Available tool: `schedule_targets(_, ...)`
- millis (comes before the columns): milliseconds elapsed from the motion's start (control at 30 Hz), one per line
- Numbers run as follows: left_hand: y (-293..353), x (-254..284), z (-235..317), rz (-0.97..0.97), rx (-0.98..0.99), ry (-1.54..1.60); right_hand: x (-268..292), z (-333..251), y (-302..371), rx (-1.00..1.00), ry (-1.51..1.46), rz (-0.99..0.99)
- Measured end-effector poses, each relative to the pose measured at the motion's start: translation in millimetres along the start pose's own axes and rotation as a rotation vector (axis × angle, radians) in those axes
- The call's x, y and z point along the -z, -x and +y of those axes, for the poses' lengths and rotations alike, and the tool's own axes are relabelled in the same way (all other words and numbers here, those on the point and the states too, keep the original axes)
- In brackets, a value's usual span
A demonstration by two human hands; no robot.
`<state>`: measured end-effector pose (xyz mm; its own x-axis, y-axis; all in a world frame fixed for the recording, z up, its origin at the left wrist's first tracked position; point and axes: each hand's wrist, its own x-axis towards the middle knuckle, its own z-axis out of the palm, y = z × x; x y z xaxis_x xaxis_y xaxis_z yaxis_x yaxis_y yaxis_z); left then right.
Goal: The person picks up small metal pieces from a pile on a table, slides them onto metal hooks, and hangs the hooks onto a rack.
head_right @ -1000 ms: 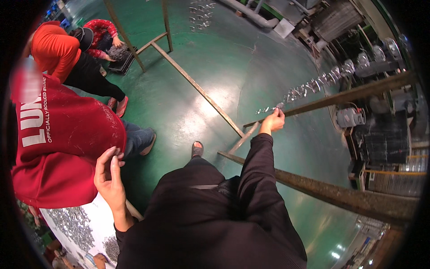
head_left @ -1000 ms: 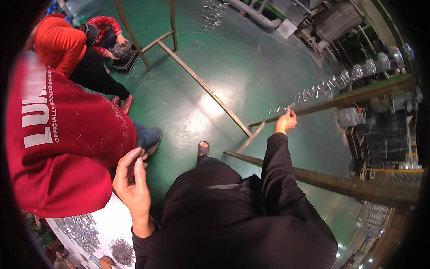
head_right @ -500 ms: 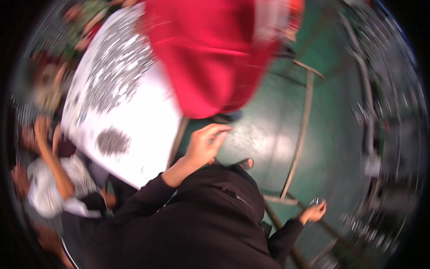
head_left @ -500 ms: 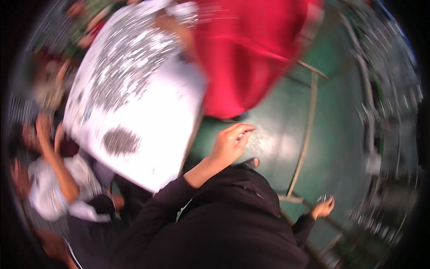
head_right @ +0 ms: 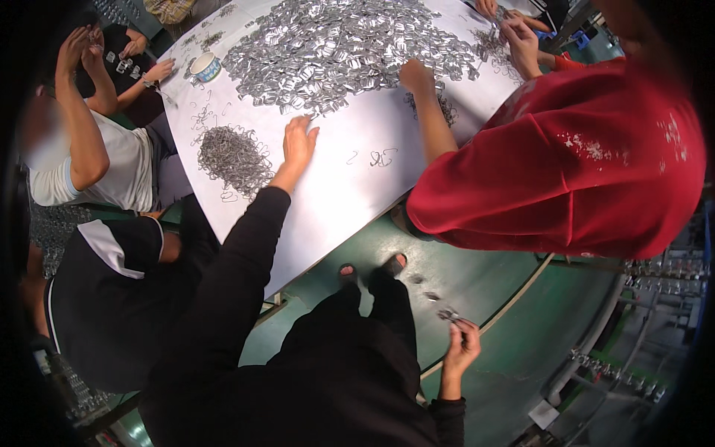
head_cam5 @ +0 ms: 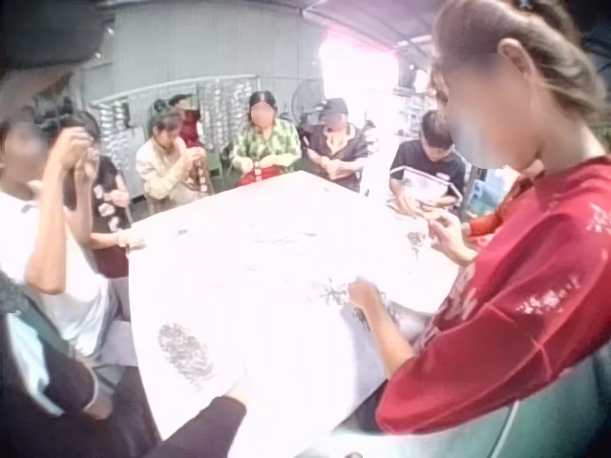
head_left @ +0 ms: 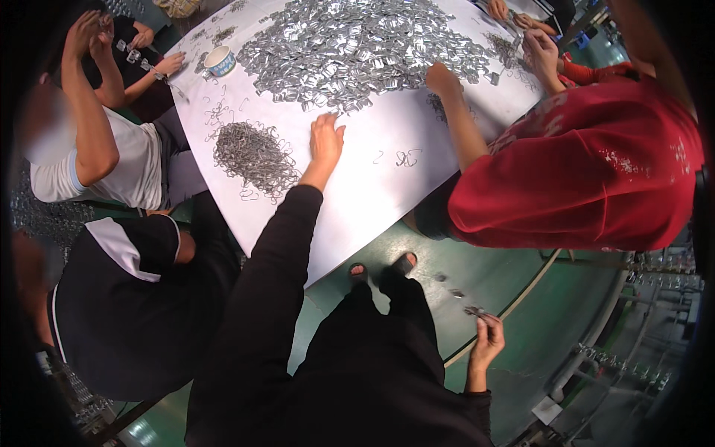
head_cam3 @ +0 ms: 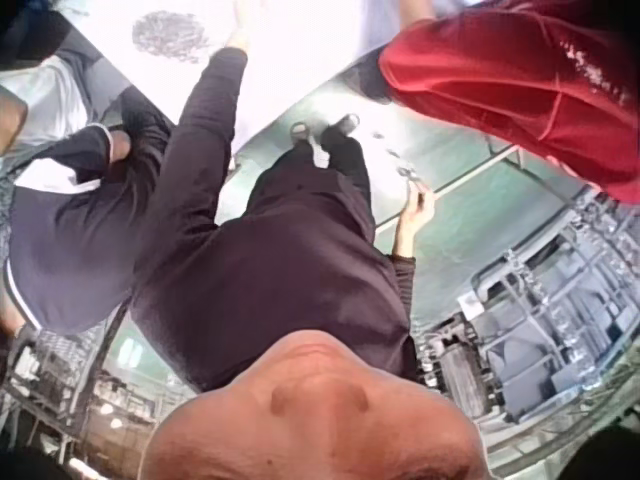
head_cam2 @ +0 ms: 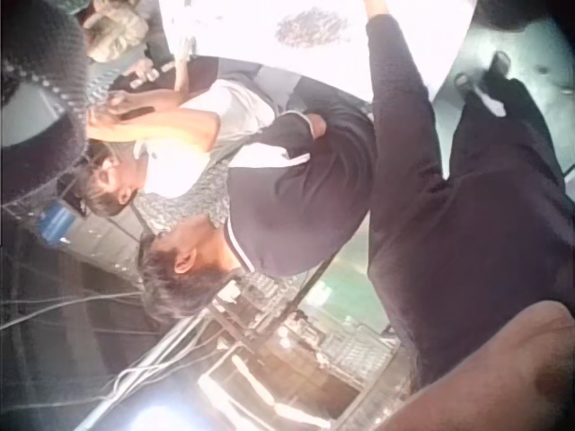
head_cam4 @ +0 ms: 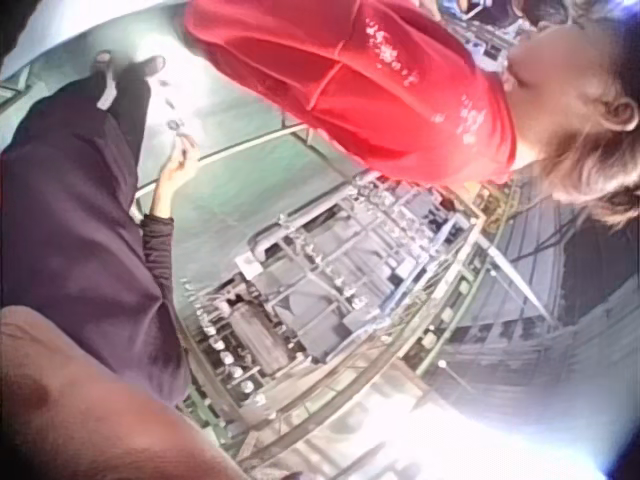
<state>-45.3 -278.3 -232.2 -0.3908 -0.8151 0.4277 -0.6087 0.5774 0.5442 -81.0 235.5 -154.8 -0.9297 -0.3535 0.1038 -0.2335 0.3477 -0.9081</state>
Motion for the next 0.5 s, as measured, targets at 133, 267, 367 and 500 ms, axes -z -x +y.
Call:
schedule_targets(133,-25.1,-19.8,-3.7,0.003,0.06,-0.155,-47.5,-43.8,-49.7,0.182,0.127,-0.363)
schedule_targets(267,-38.9,-18.6,-17.5,-0.01,0.084,-0.205,-85.5,-82.4,-92.1,0.466,0.073,-0.693)
schedule_targets(367,-30.3,-5.6,-9.9,-0.048,0.239,-0.005,-104.2,-97.4,-114.5,0.628,0.087,-0.835)
schedule_targets(500,23.3,31.6,34.0,-0.284,0.43,0.513,-116.4,-109.6,-137.7,0.633,0.069,-0.911)
